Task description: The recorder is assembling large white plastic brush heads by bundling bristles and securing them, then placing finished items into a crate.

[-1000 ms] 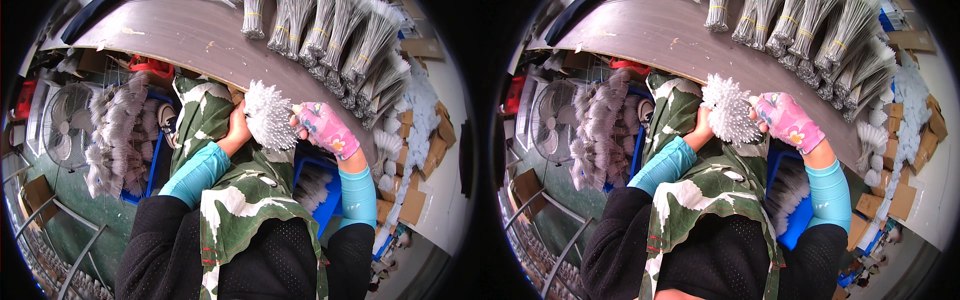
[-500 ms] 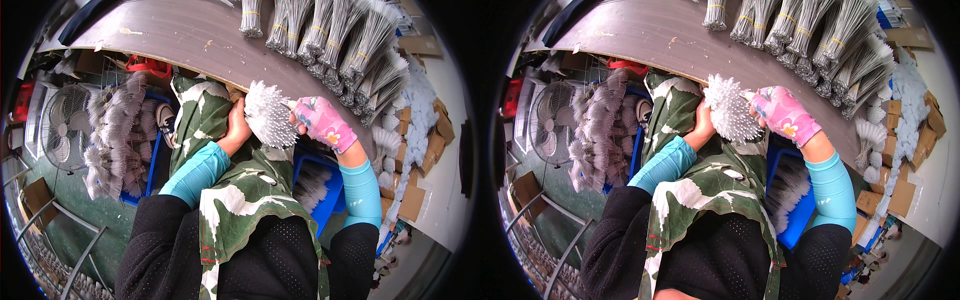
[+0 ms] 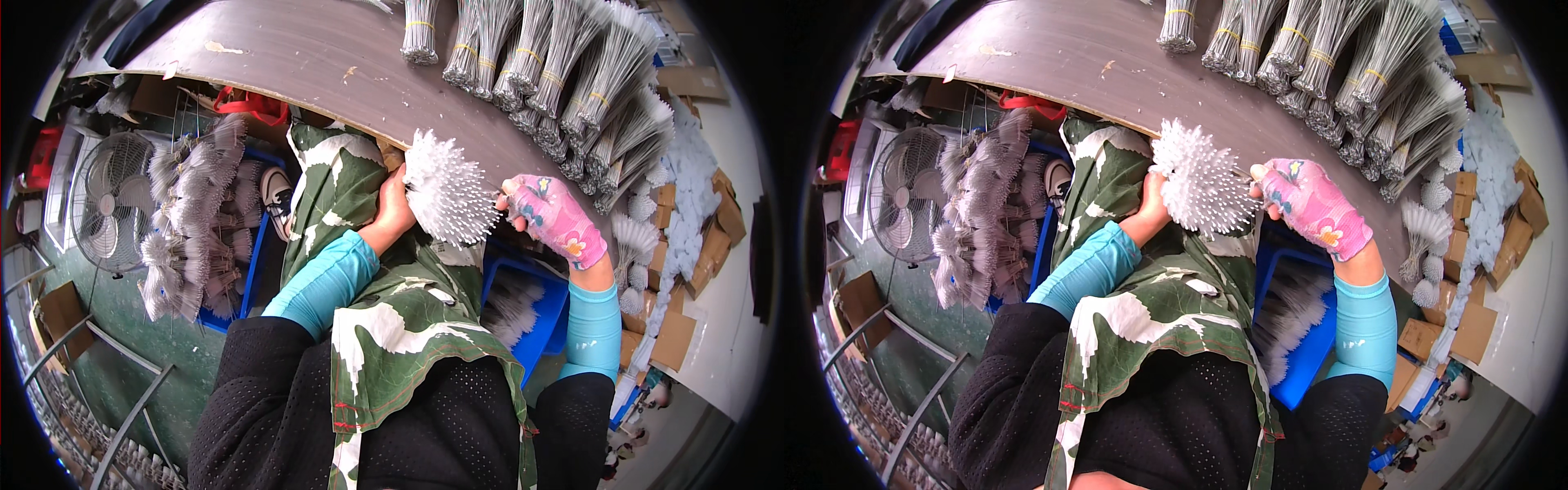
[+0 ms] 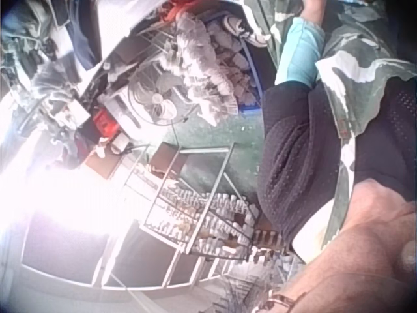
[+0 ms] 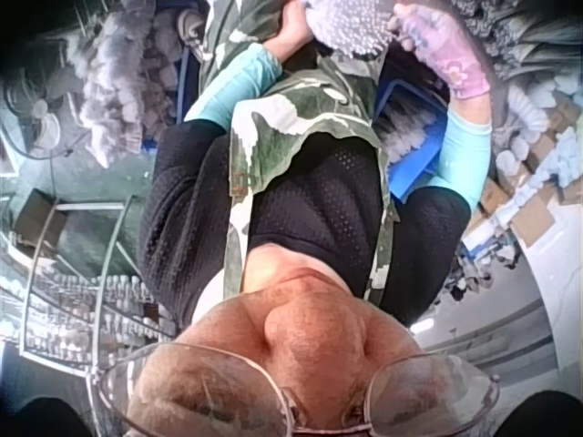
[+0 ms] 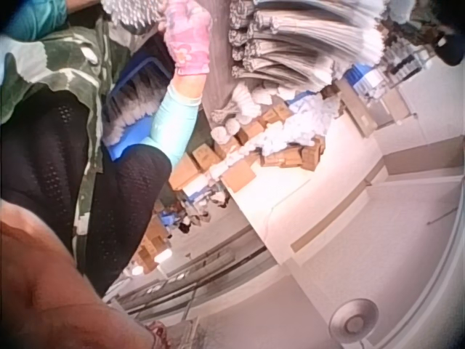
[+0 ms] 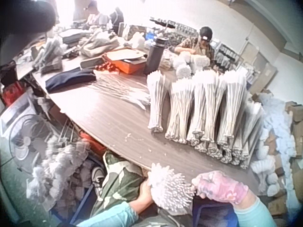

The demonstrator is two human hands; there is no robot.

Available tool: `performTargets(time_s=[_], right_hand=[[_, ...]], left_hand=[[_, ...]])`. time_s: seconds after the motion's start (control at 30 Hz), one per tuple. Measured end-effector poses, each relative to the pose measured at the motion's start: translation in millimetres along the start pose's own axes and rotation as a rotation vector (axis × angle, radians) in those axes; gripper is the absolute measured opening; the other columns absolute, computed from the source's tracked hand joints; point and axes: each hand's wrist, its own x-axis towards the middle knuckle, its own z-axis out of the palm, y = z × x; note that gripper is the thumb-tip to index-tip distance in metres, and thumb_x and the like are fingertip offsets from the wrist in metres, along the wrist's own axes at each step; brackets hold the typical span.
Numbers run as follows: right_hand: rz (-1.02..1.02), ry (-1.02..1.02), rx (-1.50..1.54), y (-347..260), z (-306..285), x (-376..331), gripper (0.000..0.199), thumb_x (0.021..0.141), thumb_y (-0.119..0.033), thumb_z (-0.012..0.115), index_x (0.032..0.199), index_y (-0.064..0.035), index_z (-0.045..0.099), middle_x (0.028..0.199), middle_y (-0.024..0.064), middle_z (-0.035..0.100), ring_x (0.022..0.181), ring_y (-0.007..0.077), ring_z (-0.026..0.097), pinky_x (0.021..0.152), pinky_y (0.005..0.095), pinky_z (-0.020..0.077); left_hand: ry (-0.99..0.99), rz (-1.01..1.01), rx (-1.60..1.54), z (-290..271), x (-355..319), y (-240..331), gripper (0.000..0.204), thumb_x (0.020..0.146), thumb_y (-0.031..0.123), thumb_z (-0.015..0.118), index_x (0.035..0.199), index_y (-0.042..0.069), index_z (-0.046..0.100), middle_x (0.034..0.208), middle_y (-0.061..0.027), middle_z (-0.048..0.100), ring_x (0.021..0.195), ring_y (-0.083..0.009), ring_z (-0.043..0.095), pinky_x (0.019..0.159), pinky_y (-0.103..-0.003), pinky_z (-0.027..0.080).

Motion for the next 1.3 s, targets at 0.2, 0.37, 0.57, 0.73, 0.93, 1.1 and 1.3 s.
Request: performTargets(time_s=[0.2,0.37,0.57,0.73,0.93,1.1,1.3], right_hand=[[-0.145,-0.015,-0.194,4.5,-0.3,8.9,0.032,0.090,-0.030,0.051,0.081,-0.0003,0.059,0.063,-0.0018,0.052,0.056,0.0076,0.046,0.052,0.0235,0.0374],[-0.497,0.001,-0.685,3.5,-6.4,16.1,0.027,0.092,-0.024,0.049,0.083,-0.0010,0.059,0.068,0.0137,0.054,0.063,0.0318,0.053,0.057,0.0406,0.0407],[-0.557,0.014,-0.836,-3.6,-4.2,17.0,0.024,0.092,-0.022,0.045,0.084,-0.0021,0.057,0.074,0.0161,0.053,0.072,0.0358,0.054,0.061,0.0446,0.0405],[-0.674,0.050,-0.930,-4.9,-4.6,21.8,0.026,0.092,-0.024,0.046,0.083,-0.0022,0.057,0.073,0.0164,0.054,0.070,0.0360,0.054,0.061,0.0439,0.0409],[-0.239,-0.007,-0.444,-13.6,-7.8,14.8,0.027,0.089,-0.026,0.054,0.083,-0.0002,0.062,0.071,0.0046,0.061,0.055,0.0119,0.052,0.052,0.0261,0.0415],[-0.041,0.081,-0.090,-1.2,-6.5,3.6,0.033,0.090,-0.031,0.052,0.081,-0.0012,0.062,0.068,0.0005,0.058,0.052,0.0072,0.048,0.051,0.0225,0.0388],[0.018,0.123,0.113,30.1,-7.4,-7.1,0.035,0.092,-0.033,0.051,0.085,-0.0016,0.063,0.062,-0.0015,0.052,0.053,0.0052,0.044,0.050,0.0201,0.0347]], left_hand=[[-0.074,-0.077,-0.164,2.4,-6.5,35.8,0.035,0.094,0.024,0.042,0.116,-0.001,0.053,0.110,-0.0101,0.060,0.100,-0.0189,0.057,0.088,-0.032,0.044],[-0.078,-0.212,-0.574,1.6,-4.5,28.5,0.038,0.096,0.026,0.036,0.118,-0.002,0.052,0.112,-0.0097,0.058,0.101,-0.0184,0.056,0.090,-0.033,0.045],[-0.066,-0.052,-0.025,0.3,-3.7,19.8,0.031,0.085,0.017,0.055,0.111,0.002,0.055,0.105,-0.0113,0.062,0.095,-0.0204,0.059,0.084,-0.032,0.046],[-0.008,-0.058,-0.107,0.4,2.6,-4.4,0.035,0.072,0.009,0.067,0.105,0.003,0.056,0.096,-0.0133,0.064,0.089,-0.0231,0.061,0.080,-0.034,0.047],[-0.042,0.015,-0.038,-0.7,0.7,5.4,0.039,0.073,0.008,0.067,0.110,0.003,0.056,0.100,-0.0125,0.064,0.091,-0.0200,0.061,0.081,-0.032,0.047],[-0.111,0.011,-0.036,-3.8,-4.1,14.1,0.029,0.086,0.005,0.055,0.115,0.001,0.054,0.101,-0.0068,0.063,0.089,-0.0134,0.059,0.080,-0.031,0.049],[-0.181,-0.193,-0.304,-4.4,-4.4,13.5,0.030,0.086,0.003,0.054,0.115,-0.001,0.053,0.102,-0.0058,0.064,0.089,-0.0112,0.059,0.077,-0.029,0.049]])
